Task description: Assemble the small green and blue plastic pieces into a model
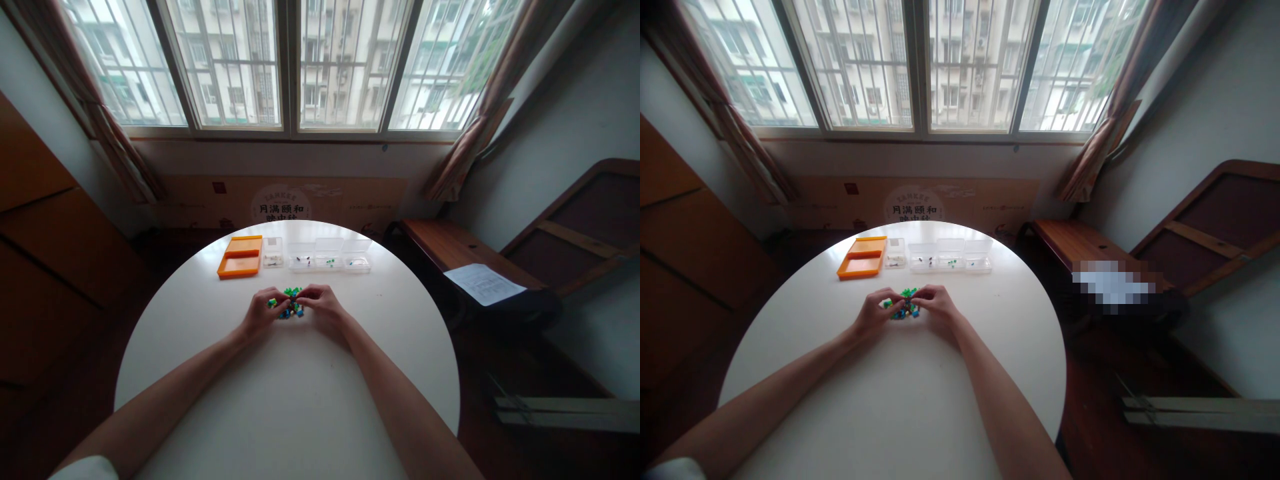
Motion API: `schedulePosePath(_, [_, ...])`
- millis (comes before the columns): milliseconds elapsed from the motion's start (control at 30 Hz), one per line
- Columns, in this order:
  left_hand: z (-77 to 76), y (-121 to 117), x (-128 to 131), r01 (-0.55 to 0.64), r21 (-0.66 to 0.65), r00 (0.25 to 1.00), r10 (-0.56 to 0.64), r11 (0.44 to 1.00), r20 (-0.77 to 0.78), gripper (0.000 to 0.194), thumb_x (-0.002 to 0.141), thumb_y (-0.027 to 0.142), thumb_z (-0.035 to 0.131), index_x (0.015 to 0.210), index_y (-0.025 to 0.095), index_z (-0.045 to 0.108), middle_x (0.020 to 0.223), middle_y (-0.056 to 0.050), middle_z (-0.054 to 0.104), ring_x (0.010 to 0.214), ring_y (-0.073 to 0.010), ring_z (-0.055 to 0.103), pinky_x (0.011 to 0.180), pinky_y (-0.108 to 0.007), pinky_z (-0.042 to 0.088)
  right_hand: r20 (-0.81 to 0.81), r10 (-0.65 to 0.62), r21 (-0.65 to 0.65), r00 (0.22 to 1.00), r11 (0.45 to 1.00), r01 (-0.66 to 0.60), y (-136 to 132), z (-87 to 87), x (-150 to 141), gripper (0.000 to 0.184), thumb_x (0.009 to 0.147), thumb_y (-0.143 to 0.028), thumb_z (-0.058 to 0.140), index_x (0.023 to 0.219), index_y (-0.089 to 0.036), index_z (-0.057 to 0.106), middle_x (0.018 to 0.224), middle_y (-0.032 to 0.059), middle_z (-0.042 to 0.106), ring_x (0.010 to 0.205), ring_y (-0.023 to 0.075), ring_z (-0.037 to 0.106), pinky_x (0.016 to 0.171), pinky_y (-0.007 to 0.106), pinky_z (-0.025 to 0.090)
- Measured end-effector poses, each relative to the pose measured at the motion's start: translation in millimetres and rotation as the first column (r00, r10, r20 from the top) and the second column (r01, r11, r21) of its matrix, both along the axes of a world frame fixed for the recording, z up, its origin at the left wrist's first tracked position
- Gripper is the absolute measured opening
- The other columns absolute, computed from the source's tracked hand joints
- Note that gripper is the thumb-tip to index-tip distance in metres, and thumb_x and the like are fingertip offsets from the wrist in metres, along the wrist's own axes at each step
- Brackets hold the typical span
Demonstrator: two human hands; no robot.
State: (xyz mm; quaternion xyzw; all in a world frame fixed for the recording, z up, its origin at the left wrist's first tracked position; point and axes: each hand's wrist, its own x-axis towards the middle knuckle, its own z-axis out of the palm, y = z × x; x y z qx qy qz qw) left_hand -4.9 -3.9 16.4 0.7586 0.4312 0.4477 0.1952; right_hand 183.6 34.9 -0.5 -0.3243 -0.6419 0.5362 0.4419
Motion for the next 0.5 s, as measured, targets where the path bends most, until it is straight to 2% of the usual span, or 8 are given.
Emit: schedulePosePath(500, [-5.3, 3.2, -2.1, -0.017, -0.022, 1.000, 0.017, 1.000, 0.000, 0.018, 0.077, 0.031, 0.063, 0.080, 0.016, 0.071, 0.067, -0.003, 0.062, 0.062, -0.0128, 0.058, 0.061, -0.022, 0.046, 0.002, 0.007, -0.007, 1.000, 1.000, -0.007, 1.1, -1.6, -0.7, 0.033, 0.056, -0.040, 0.076, 0.072, -0.012, 0.069, 0.065, 0.0040, 0.066, 0.058, 0.0128, 0.058, 0.056, 0.025, 0.045])
